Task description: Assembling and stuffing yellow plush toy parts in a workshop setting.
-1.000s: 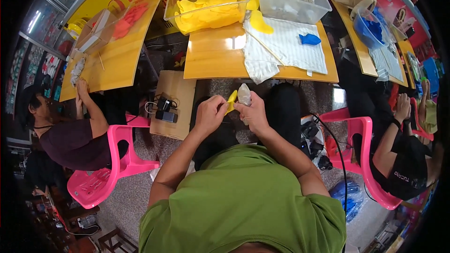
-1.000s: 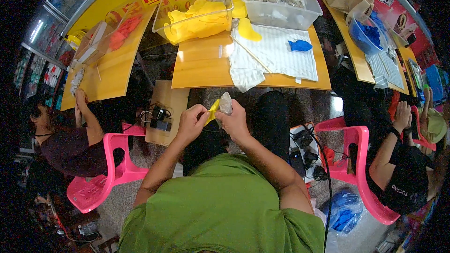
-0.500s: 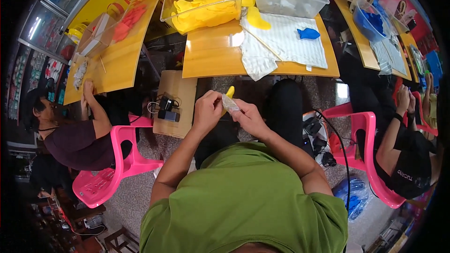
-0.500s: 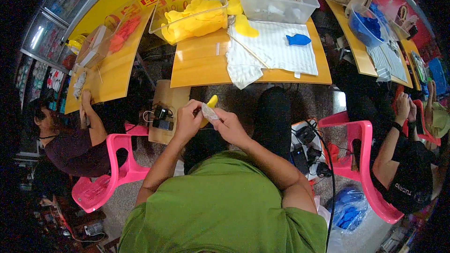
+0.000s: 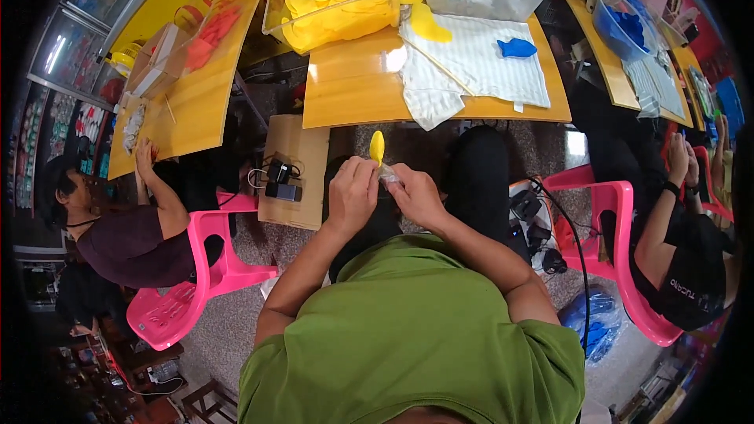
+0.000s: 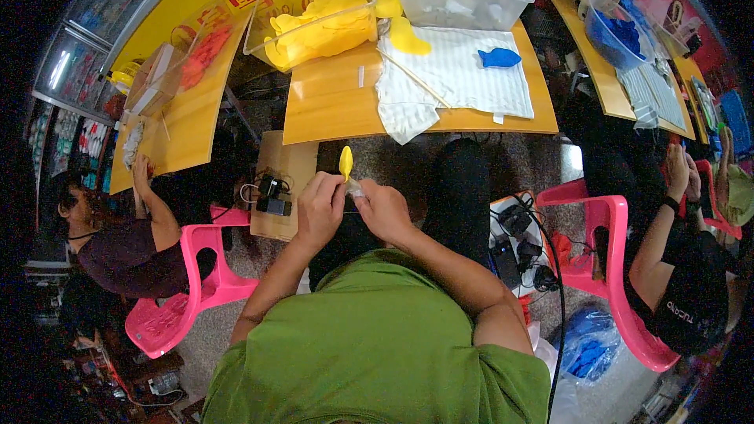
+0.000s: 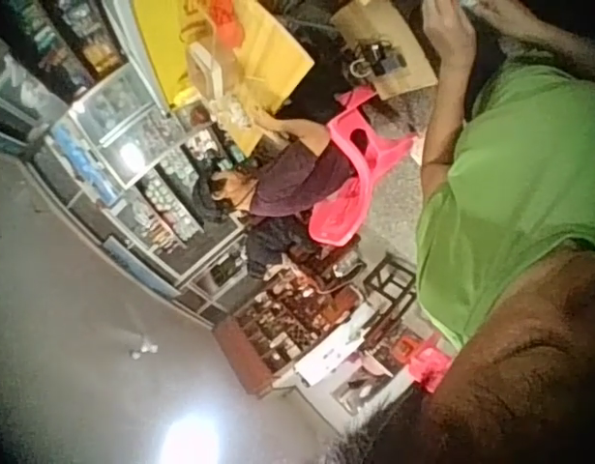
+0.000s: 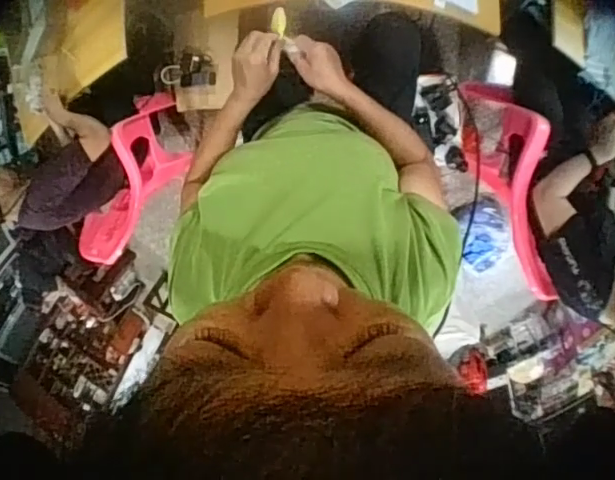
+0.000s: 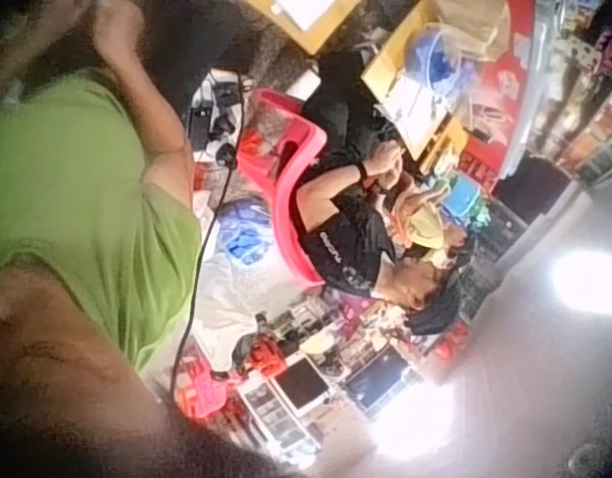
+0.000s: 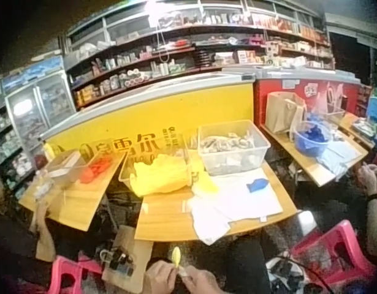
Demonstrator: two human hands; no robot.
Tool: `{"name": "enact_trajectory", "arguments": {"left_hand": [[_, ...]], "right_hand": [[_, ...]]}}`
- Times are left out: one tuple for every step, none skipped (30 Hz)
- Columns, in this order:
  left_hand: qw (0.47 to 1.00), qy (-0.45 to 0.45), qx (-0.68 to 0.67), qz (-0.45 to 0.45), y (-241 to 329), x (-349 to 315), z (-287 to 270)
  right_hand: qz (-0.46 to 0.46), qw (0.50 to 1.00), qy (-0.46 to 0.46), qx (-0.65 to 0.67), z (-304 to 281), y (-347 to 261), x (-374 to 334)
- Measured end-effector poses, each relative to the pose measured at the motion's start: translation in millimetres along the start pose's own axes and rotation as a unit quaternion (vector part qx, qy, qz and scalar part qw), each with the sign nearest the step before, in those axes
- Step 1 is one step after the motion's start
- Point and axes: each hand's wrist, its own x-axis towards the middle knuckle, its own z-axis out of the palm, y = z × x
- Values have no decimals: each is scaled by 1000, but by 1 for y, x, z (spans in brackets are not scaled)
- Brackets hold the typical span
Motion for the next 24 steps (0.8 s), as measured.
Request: {"name": "enact_trajectory", "arguments": {"left_hand": [[1000,3,12,11,2,0,0],[999,7,25,22,3,0,0],[999,7,24,22,4,-1,0],[999,14,20,24,4,-1,0],[999,20,16,25,5,-2,0],[999,21,17,24,4,-3,1],[1000,22,-3,10,3,-4,1],[999,23,-23,-4,3,-5,2],[999,24,-24,-4,4,-5,2],[999,27,-42,-11,6,-5,1],[998,29,-60,-19,8,-5,1],[998,29,-59,-21,9,-4,0],[995,28,-85,-38,9,-4,0],[992,27,-110,-54,10,-4,-1],[992,27,-110,-55,10,-3,-1],[990,18,-123,-69,10,-2,-2],[987,9,-136,-83,11,-2,-2],[987,9,-135,-83,9,-2,-1],[989,12,-127,-81,7,-4,1],[990,15,-118,-79,5,-5,2],[990,14,-119,-79,6,-5,4],[992,29,-96,-71,8,-6,7],[994,45,-73,-62,11,-6,10],[994,45,-73,-62,13,-7,13]], "right_hand": [[10,1000,3,15,2,3,1],[11,1000,3,15,4,7,1],[12,992,6,127,6,8,3],[13,972,10,236,6,9,3],[13,972,9,236,6,9,3],[76,947,-20,312,2,2,1],[139,911,-50,384,-1,-3,1],[139,911,-51,384,0,-6,0],[131,896,-32,424,2,-9,-2],[121,878,-12,463,3,-11,-3],[121,878,-11,462,1,-13,-3],[122,868,-20,480,0,-15,-2],[122,858,-28,498,0,-16,-1],[122,858,-29,499,0,-14,1],[110,868,-37,482,-1,-11,2],[98,879,-46,465,-2,-9,2],[99,878,-46,465,-2,-8,3],[112,891,-31,439,-1,-8,4],[125,902,-15,412,-1,-7,4],[126,902,-15,412,2,-4,6],[88,931,25,354,7,1,7],[49,952,65,294,10,6,8],[50,952,66,293,13,12,9],[19,972,105,210,14,14,12]]}}
